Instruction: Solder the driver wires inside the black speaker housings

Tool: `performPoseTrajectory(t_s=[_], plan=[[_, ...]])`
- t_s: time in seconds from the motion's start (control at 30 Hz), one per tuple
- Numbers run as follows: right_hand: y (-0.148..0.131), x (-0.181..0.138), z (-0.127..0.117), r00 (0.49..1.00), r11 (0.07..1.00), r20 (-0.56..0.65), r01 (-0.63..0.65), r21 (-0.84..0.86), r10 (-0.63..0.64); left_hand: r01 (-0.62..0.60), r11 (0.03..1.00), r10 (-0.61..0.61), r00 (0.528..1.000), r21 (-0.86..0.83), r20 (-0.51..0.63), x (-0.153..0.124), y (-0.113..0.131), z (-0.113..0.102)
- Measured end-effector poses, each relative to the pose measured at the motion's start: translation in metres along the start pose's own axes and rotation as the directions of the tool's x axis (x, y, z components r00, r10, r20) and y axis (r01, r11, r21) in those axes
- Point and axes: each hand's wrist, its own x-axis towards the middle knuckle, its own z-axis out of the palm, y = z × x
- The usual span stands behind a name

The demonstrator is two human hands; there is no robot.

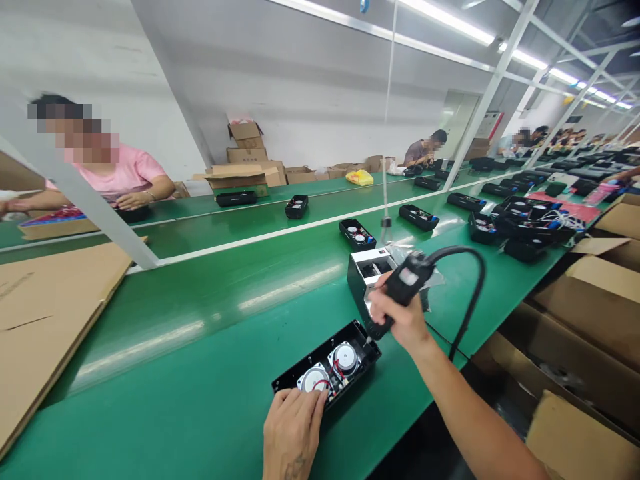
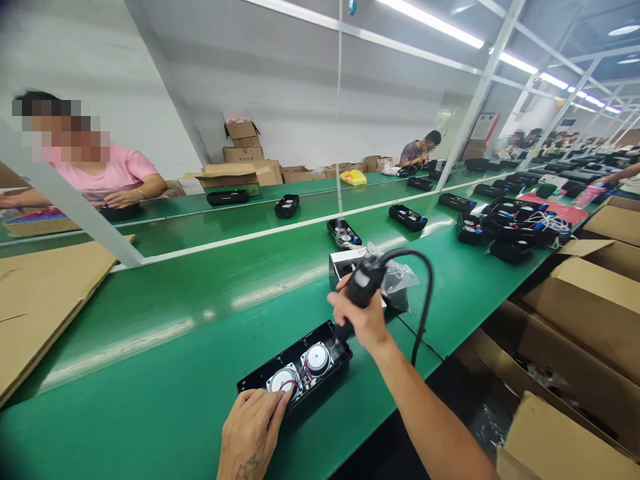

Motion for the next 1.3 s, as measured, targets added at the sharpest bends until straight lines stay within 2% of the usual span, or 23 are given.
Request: performPoseTrajectory(t_s=[0.03,0.1,0.2,0.4,0.53,0.67,0.8,0.9,1.07,1.3], plan=[[-0.008,0.006,-0.008,0.993,0.997,-0.092,0.068,-0.03,-0.07,0.008,1.0,-0.008,1.0,0.003,0.004,-0.001,-0.001,0.0],[-0.018,0.021,-0.025,0.947,0.97,-0.239,0.18,-0.163,-0.216,0.033,0.999,-0.033,0.999,0.014,0.013,-0.004,-0.003,0.001],[-0.017,0.039,-0.045,0.897,0.917,-0.301,0.217,-0.336,-0.323,0.071,0.997,-0.072,0.997,0.024,0.019,-0.008,-0.006,0.003],[0.003,0.047,-0.054,0.947,0.932,-0.238,0.127,-0.341,-0.216,0.098,0.995,-0.098,0.995,0.0,0.034,-0.011,-0.008,0.004],[-0.003,0.041,-0.053,0.992,0.944,-0.106,0.033,-0.328,-0.071,0.11,0.994,-0.109,0.993,-0.02,0.043,-0.009,-0.006,0.002],[-0.016,0.011,-0.034,0.992,0.981,0.068,-0.096,-0.167,0.109,0.135,0.989,-0.135,0.991,-0.06,0.013,-0.006,-0.003,0.001],[-0.023,-0.034,0.007,0.978,0.988,0.18,-0.124,0.087,0.107,0.151,0.985,-0.152,0.988,-0.082,0.0,-0.004,0.0,0.001],[-0.017,-0.058,0.039,0.947,0.968,0.31,-0.153,0.197,0.086,0.169,0.982,-0.169,0.986,-0.079,0.01,-0.003,0.002,0.001],[0.0,-0.067,0.071,0.895,0.968,0.443,-0.154,0.199,0.051,0.142,0.986,-0.143,0.99,-0.092,-0.012,0.001,0.003,-0.002],[0.003,-0.063,0.078,0.902,0.983,0.426,-0.135,0.122,0.071,0.127,0.988,-0.13,0.991,-0.087,-0.03,0.002,0.003,-0.002]])
